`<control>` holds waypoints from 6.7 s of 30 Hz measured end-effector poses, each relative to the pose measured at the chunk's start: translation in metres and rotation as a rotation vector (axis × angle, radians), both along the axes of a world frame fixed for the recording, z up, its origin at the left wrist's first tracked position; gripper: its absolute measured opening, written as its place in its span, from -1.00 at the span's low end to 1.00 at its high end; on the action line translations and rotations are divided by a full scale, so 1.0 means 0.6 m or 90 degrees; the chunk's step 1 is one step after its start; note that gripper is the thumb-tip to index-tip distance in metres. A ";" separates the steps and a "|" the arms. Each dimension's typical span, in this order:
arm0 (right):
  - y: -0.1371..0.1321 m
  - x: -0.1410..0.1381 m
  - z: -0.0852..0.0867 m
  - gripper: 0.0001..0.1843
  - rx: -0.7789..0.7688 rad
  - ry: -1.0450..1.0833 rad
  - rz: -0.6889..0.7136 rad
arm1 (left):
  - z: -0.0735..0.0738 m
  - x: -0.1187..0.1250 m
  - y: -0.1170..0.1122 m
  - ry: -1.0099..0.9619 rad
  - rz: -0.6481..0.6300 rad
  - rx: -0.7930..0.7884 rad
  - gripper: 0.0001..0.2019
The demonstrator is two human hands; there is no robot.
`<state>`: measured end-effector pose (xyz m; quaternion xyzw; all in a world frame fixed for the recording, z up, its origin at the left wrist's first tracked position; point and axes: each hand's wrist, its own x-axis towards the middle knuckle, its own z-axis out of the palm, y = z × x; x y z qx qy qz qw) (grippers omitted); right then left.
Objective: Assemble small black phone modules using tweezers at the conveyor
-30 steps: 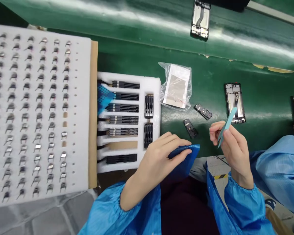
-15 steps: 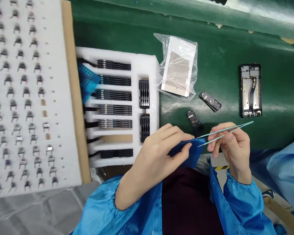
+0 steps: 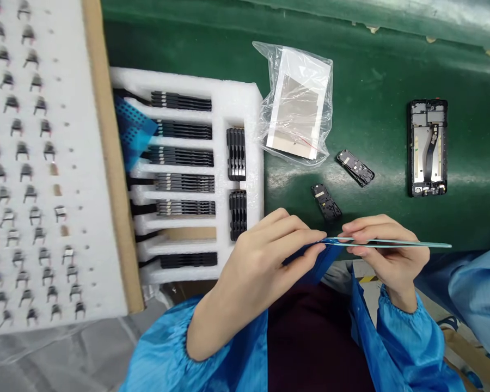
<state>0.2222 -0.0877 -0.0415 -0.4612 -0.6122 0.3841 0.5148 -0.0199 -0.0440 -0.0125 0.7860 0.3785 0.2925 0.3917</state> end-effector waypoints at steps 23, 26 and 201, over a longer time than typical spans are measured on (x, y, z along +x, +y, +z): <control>-0.002 -0.001 -0.007 -0.60 0.031 -0.022 -0.002 | 0.001 -0.002 -0.001 0.012 -0.006 0.021 -0.88; -0.001 0.001 -0.006 -0.59 0.018 -0.024 0.006 | 0.001 -0.001 -0.002 0.020 -0.007 0.011 -0.89; 0.002 -0.017 0.028 -0.60 -0.037 0.054 0.000 | -0.005 -0.004 -0.003 -0.050 0.025 0.011 -0.93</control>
